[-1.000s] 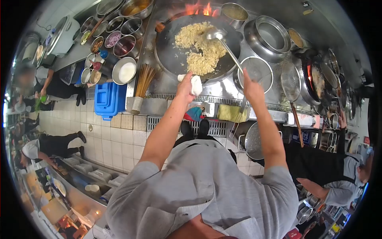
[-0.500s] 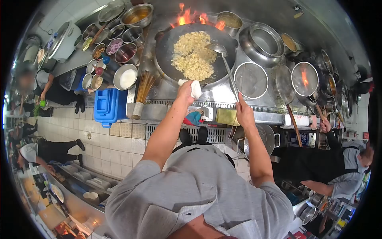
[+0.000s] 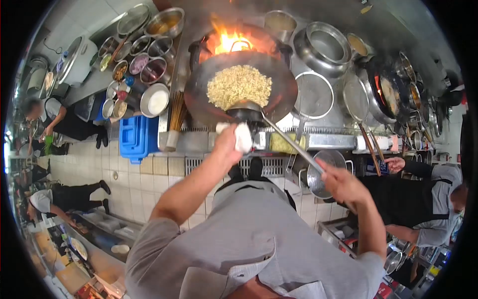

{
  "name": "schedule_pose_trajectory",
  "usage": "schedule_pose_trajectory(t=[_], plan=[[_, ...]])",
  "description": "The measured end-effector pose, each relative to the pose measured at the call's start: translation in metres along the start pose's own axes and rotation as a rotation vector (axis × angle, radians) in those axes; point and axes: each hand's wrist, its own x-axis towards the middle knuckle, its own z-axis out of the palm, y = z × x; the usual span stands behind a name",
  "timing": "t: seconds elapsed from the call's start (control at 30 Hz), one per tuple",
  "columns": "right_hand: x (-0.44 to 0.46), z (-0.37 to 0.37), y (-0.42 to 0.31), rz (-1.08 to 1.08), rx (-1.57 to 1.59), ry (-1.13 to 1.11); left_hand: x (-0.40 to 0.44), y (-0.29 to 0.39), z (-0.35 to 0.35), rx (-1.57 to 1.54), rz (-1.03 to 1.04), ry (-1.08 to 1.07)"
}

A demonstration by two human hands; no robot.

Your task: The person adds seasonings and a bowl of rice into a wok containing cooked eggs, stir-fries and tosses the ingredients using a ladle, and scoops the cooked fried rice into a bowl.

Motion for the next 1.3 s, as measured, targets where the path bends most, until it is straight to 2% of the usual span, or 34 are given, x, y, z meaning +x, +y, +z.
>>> schedule_pose_trajectory(t=[0.03,0.07,0.13,0.17,0.2,0.27,0.33,0.4,0.47,0.5,0.57,0.63,0.7,0.77,0.8,0.87,0.9,0.93,0.97,1.07,1.13,1.23,1.27,1.3], plan=[[0.004,-0.003,-0.003,-0.021,-0.063,-0.013,0.026,-0.003,-0.018,0.031,-0.012,-0.029],[0.035,-0.005,0.009,-0.17,-0.262,0.048,0.068,0.0,-0.031,0.058,-0.014,-0.072],[0.119,0.01,0.031,-0.462,-0.34,0.264,0.112,-0.002,-0.041,0.058,0.035,-0.147],[0.167,0.018,0.052,-0.605,-0.393,0.361,0.11,-0.019,-0.056,0.051,0.105,-0.104],[0.189,0.03,0.046,-0.552,-0.385,0.416,0.111,-0.031,-0.067,0.045,0.185,-0.073],[0.22,0.06,0.046,-0.5,-0.425,0.557,0.097,-0.065,-0.122,0.086,0.142,-0.048],[0.194,0.076,0.042,-0.521,-0.343,0.562,0.055,-0.095,-0.159,0.055,0.096,0.054],[0.15,0.077,0.048,-0.543,-0.244,0.471,-0.007,-0.085,-0.116,-0.006,0.105,0.003],[0.093,0.058,0.036,-0.469,-0.203,0.328,0.013,-0.06,-0.091,-0.019,0.036,-0.122],[0.087,0.051,0.037,-0.506,-0.243,0.318,0.03,-0.043,-0.068,-0.059,-0.021,-0.082],[0.083,0.043,0.039,-0.576,-0.312,0.318,0.071,-0.018,-0.033,-0.016,0.056,-0.076],[0.115,0.049,0.015,-0.363,-0.373,0.31,0.103,-0.015,-0.04,0.028,0.105,-0.122],[0.174,0.064,0.014,-0.35,-0.411,0.419,0.123,-0.037,-0.08,0.048,0.17,-0.175],[0.177,0.068,0.013,-0.4,-0.309,0.479,0.084,-0.068,-0.107,0.094,0.173,0.0],[0.176,0.071,0.014,-0.424,-0.255,0.501,0.071,-0.083,-0.13,0.095,0.096,-0.022],[0.137,0.045,0.033,-0.537,-0.214,0.498,0.002,-0.072,-0.093,0.017,0.14,0.031],[0.088,0.023,0.012,-0.372,-0.258,0.463,0.017,-0.064,-0.096,-0.012,0.093,-0.056],[0.083,-0.001,0.042,-0.445,-0.473,0.518,0.039,-0.053,-0.095,-0.056,0.038,-0.126],[0.058,-0.019,0.026,-0.511,-0.575,0.585,0.048,-0.03,-0.064,0.06,0.013,-0.16],[0.044,-0.074,0.019,-0.38,-0.942,0.619,0.13,0.003,-0.038,0.015,0.083,-0.076],[0.058,-0.098,0.03,-0.409,-1.104,0.58,0.161,0.01,-0.039,-0.01,0.095,-0.094],[0.094,-0.084,0.046,-0.448,-1.019,0.455,0.181,0.009,-0.047,-0.05,0.098,-0.134],[0.12,-0.067,0.062,-0.6,-0.883,0.428,0.183,0.01,-0.049,-0.062,0.097,-0.149],[0.132,-0.034,0.045,-0.43,-0.964,0.381,0.182,0.013,-0.05,-0.026,0.088,-0.156]])
